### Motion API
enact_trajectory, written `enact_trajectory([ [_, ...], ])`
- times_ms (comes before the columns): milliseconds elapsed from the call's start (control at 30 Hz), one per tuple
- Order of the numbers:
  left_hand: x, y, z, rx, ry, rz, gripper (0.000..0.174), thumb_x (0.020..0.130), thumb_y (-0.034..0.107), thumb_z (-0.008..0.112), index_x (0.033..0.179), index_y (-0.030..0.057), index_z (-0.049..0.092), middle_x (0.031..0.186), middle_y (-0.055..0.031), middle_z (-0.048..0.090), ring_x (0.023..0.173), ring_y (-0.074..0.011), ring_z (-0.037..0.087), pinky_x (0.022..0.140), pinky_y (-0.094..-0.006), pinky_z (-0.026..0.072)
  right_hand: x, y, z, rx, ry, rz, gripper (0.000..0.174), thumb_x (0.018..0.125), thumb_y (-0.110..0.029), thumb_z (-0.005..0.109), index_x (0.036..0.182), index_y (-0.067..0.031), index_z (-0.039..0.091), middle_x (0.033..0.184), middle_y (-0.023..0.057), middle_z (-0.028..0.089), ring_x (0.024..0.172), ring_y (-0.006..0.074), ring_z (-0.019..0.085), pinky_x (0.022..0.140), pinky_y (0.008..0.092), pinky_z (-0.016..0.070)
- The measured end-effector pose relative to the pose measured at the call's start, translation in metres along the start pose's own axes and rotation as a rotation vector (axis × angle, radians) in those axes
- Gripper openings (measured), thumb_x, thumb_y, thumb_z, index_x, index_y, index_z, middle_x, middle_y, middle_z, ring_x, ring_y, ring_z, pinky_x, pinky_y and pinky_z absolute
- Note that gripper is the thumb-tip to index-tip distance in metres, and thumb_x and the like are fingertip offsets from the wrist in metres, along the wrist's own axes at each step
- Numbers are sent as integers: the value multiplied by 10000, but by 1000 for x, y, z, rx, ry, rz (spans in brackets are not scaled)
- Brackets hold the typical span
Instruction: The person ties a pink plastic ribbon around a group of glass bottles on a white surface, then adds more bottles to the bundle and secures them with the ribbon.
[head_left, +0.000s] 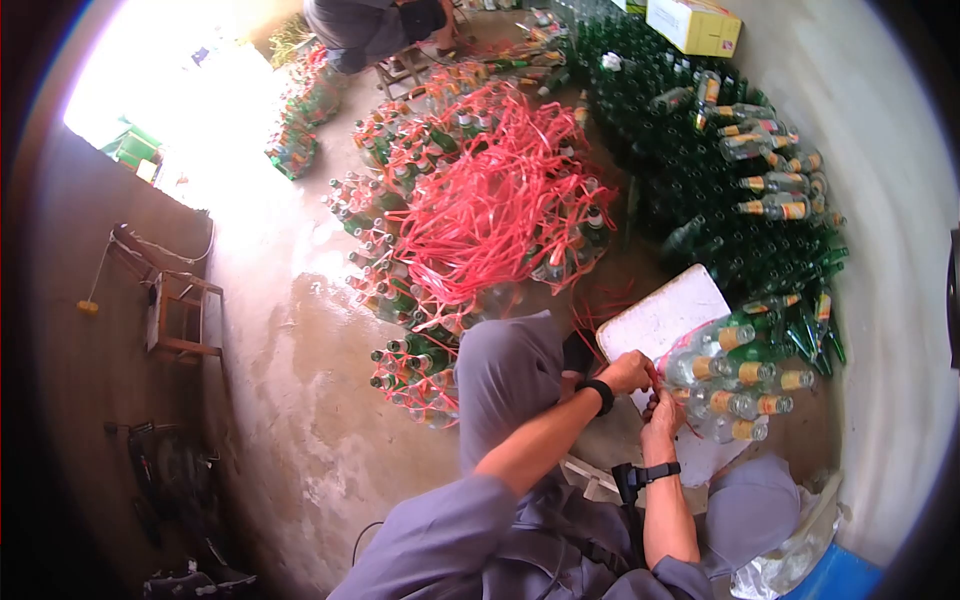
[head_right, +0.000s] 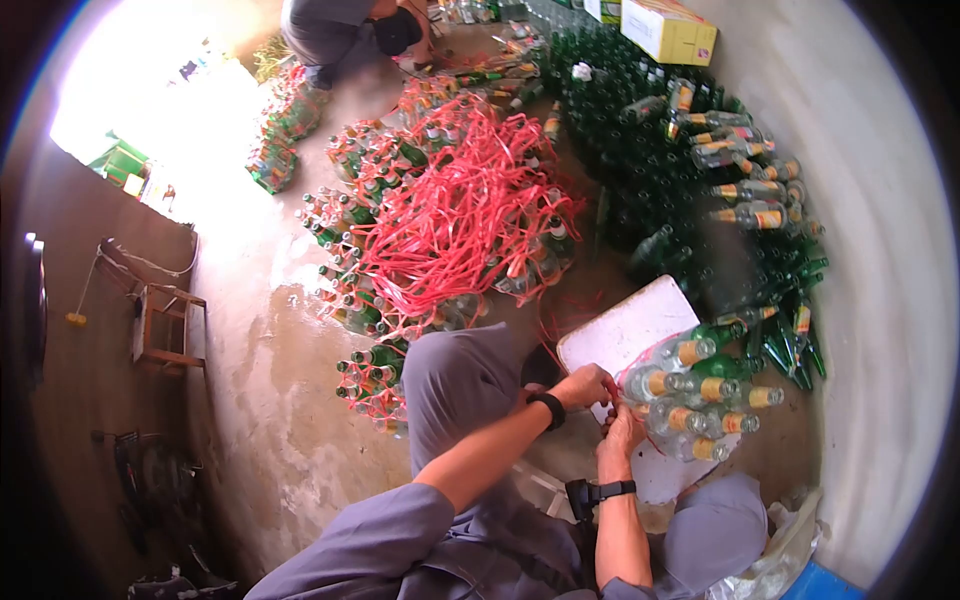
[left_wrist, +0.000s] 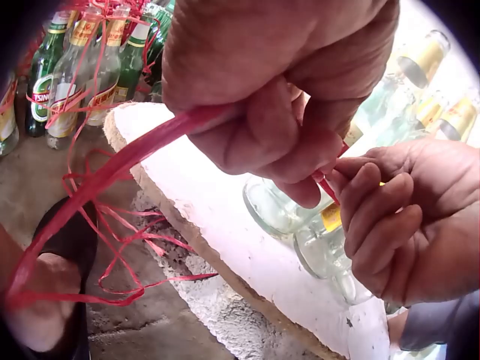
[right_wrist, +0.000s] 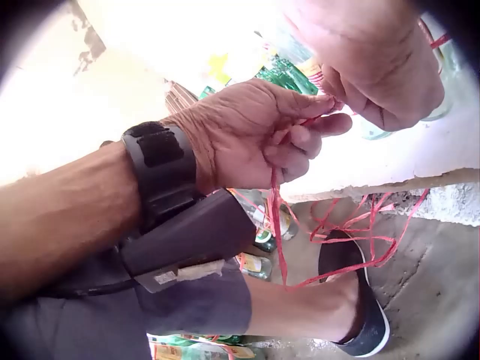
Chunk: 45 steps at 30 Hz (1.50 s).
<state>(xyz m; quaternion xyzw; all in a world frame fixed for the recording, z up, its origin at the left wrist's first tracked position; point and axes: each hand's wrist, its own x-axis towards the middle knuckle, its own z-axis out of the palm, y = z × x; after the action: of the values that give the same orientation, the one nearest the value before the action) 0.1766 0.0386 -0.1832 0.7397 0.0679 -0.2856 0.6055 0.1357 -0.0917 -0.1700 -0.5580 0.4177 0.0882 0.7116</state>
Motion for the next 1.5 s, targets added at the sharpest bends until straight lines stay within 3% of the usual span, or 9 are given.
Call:
enact_trajectory([
  [33, 0, 0, 1, -14, -5, 15, 173, 762, 73, 668, 907, 47, 759, 714, -56, 708, 530, -128, 606, 464, -284, 484, 0, 0, 0, 40, 18, 20, 142, 827, -107, 712, 738, -83, 604, 623, -24, 530, 456, 54, 451, 369, 198, 294],
  [367, -5, 1, 6, -125, 33, 4, 156, 767, 81, 659, 876, -8, 724, 701, -73, 691, 542, -133, 593, 490, -292, 487, 3, -1, 1, 97, -39, 67, 122, 867, -123, 698, 786, -88, 613, 656, -42, 541, 474, 37, 434, 380, 175, 287],
  [600, 4, -19, 13, -502, 34, -136, 77, 792, 82, 648, 788, 13, 680, 621, -33, 594, 479, -112, 470, 415, -290, 340, -13, 5, -2, 66, -161, 69, 89, 892, -203, 652, 843, -133, 631, 666, -76, 517, 516, 17, 416, 408, 163, 301],
  [700, 2, -16, 16, -554, 79, -139, 96, 737, 79, 648, 682, 5, 672, 535, -62, 529, 445, -145, 455, 392, -338, 302, -5, 13, -5, 123, -151, 125, 54, 893, -182, 651, 884, -128, 650, 683, -80, 502, 542, 33, 429, 426, 182, 309],
  [800, -3, -9, 13, -495, 65, -151, 105, 787, 101, 641, 706, 35, 648, 582, -22, 531, 483, -107, 441, 416, -296, 298, 0, 15, -6, 235, -204, 186, 38, 899, -154, 647, 916, -126, 667, 705, -78, 493, 572, 48, 443, 448, 197, 318],
  [1000, -7, 0, 13, -479, 96, -213, 120, 781, 107, 649, 686, 36, 635, 570, -14, 512, 474, -104, 422, 409, -302, 273, 15, 22, -11, 384, -327, 251, 65, 937, -182, 623, 937, -130, 662, 719, -78, 506, 586, 44, 440, 480, 187, 333],
  [1333, -5, -6, 19, -500, 128, -193, 138, 798, 124, 636, 697, 30, 641, 565, -21, 511, 464, -104, 408, 406, -296, 278, 25, 26, -12, 386, -339, 238, 75, 967, -171, 603, 957, -107, 641, 756, -58, 561, 567, 30, 421, 472, 161, 329],
  [1433, 0, -10, 23, -514, 166, -198, 126, 795, 127, 638, 734, 19, 661, 569, -33, 529, 461, -115, 436, 404, -302, 302, 29, 26, -10, 394, -311, 262, 54, 965, -155, 604, 939, -116, 629, 733, -61, 541, 553, 31, 414, 459, 160, 325],
  [1500, 2, -12, 25, -439, 215, -158, 136, 785, 134, 648, 790, 3, 687, 610, -57, 589, 502, -137, 509, 438, -312, 380, 32, 27, -9, 386, -287, 263, 53, 958, -152, 612, 913, -126, 621, 712, -65, 521, 540, 33, 406, 451, 164, 320],
])
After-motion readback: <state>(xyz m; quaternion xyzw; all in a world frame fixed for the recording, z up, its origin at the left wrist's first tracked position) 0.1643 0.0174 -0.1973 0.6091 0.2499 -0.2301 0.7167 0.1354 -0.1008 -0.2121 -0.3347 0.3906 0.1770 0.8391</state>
